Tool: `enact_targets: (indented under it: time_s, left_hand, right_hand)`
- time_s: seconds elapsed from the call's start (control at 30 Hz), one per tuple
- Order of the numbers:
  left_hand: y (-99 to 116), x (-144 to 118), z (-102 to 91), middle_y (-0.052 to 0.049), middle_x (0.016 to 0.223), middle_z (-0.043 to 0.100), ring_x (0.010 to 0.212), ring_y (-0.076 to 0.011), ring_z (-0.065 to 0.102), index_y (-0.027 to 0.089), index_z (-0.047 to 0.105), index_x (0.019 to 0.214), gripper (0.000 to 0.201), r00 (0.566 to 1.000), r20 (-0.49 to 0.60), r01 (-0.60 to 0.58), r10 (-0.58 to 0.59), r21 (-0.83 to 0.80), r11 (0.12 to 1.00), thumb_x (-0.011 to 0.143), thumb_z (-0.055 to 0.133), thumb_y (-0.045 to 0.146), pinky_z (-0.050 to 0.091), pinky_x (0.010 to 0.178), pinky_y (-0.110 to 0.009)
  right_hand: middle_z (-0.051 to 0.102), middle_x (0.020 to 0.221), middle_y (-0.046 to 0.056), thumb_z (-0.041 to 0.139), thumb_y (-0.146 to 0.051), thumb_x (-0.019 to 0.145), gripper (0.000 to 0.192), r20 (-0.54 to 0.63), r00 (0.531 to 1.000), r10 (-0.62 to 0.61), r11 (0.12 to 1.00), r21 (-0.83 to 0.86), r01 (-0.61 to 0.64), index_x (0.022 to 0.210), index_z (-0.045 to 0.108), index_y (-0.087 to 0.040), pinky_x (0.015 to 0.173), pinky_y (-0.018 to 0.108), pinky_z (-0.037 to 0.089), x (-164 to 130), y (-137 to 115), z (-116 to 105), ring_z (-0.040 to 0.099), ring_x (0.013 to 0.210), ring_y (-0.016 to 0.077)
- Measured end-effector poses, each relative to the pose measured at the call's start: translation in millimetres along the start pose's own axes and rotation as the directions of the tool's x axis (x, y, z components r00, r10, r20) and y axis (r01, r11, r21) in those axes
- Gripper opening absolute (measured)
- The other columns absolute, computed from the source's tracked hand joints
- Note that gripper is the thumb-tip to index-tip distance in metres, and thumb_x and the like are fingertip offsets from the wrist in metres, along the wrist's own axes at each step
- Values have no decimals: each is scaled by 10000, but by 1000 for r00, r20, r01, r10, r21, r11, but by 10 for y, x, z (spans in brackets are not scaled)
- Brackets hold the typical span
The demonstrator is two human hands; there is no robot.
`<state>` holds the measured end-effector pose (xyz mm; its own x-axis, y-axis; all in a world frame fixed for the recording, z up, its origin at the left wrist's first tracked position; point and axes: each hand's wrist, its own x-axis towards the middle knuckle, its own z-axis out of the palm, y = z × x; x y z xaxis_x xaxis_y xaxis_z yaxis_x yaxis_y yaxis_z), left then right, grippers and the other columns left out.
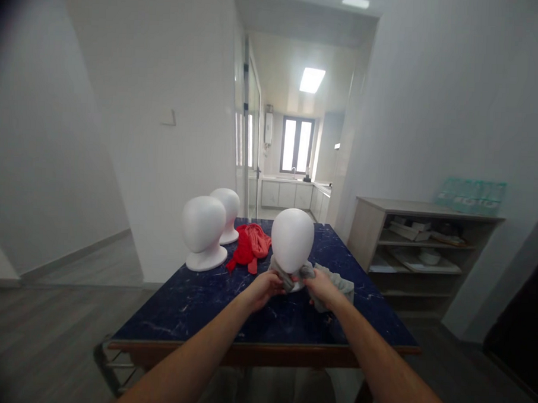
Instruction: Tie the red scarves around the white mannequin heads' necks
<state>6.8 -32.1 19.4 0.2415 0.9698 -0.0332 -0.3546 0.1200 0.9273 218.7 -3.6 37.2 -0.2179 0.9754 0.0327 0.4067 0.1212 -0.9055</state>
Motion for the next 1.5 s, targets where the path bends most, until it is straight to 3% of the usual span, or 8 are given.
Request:
enact_targets:
  time_s: [0.2, 0.37, 0.53, 0.77, 0.9, 1.03, 1.27, 1.5]
  left_hand:
    - [-221, 47, -50, -79, 833, 778, 567, -138, 592, 136, 774, 935, 336, 985, -62, -147, 163, 208, 967, 630, 634, 142, 444, 507, -228]
    - [-256, 73, -82, -52, 816, 767, 542, -135, 587, 170, 786, 961, 274, 966, -60, -228, 253, 273, 935, 706, 690, 198, 450, 476, -230]
    - [-247, 93, -98, -51, 797, 755, 528, -128, 593, 153, 775, 931, 271, 968, -73, -216, 242, 256, 942, 671, 769, 233, 475, 477, -234]
    - [-241, 78, -65, -63, 936, 782, 612, -165, 652, 163, 723, 1116, 467, 964, -58, -228, 259, 322, 919, 653, 771, 198, 491, 504, -243]
    - [-255, 57, -61, -88, 1100, 785, 888, -242, 738, 209, 705, 1197, 553, 926, -100, -302, 365, 387, 871, 656, 791, 133, 586, 757, -304]
    - [-273, 74, -59, -84, 1091, 783, 1087, -265, 723, 219, 700, 1196, 551, 903, -66, -369, 425, 389, 844, 671, 747, 61, 559, 975, -347]
    - [-309, 203, -149, 17, 704, 659, 513, -100, 522, 171, 678, 898, 265, 931, -275, -170, 240, 257, 951, 652, 771, 139, 388, 492, -207]
    - [-301, 241, -206, 86, 536, 510, 374, -74, 399, 202, 600, 920, 317, 939, -297, -142, 175, 130, 981, 682, 778, 311, 206, 389, -194]
  right_hand:
    - [776, 1018, 86, 636, -358, 787, 302, -246, 956, -163, 977, -172, 122, 1047, 673, -209, 822, 341, 533, -177, 71, 294, 721, 999, 293]
    - [767, 944, 79, 577, -384, 815, 389, -454, 883, -116, 992, -105, 76, 1160, 624, -211, 759, 347, 530, -181, 157, 501, 725, 824, 270]
    - [782, 882, 103, 541, -567, 856, 379, -369, 918, -147, 989, -26, 148, 821, 698, -223, 744, 343, 519, -69, 116, 702, 727, 865, 302]
    - [785, 840, 116, 477, -695, 896, 602, -294, 952, -81, 995, 32, 95, 808, 777, -181, 723, 343, 518, -154, -96, 748, 731, 860, 308]
    - [801, 881, 89, 678, -507, 804, 368, -204, 966, -160, 985, 33, 170, 917, 804, -181, 771, 353, 554, -138, -93, 828, 746, 898, 316]
    - [812, 940, 107, 697, -311, 749, 266, -285, 954, -98, 995, -32, 93, 962, 779, -173, 793, 350, 551, -36, -25, 835, 756, 903, 313]
    - [789, 1043, 93, 578, -202, 873, 259, -379, 903, -202, 918, -396, 39, 1111, 681, -198, 761, 298, 461, -89, 40, 670, 738, 945, 264]
    - [733, 1004, 123, 489, -89, 967, 232, -315, 823, -473, 611, -790, 48, 1103, 659, -170, 904, 354, 386, -198, -27, 593, 661, 1010, 285]
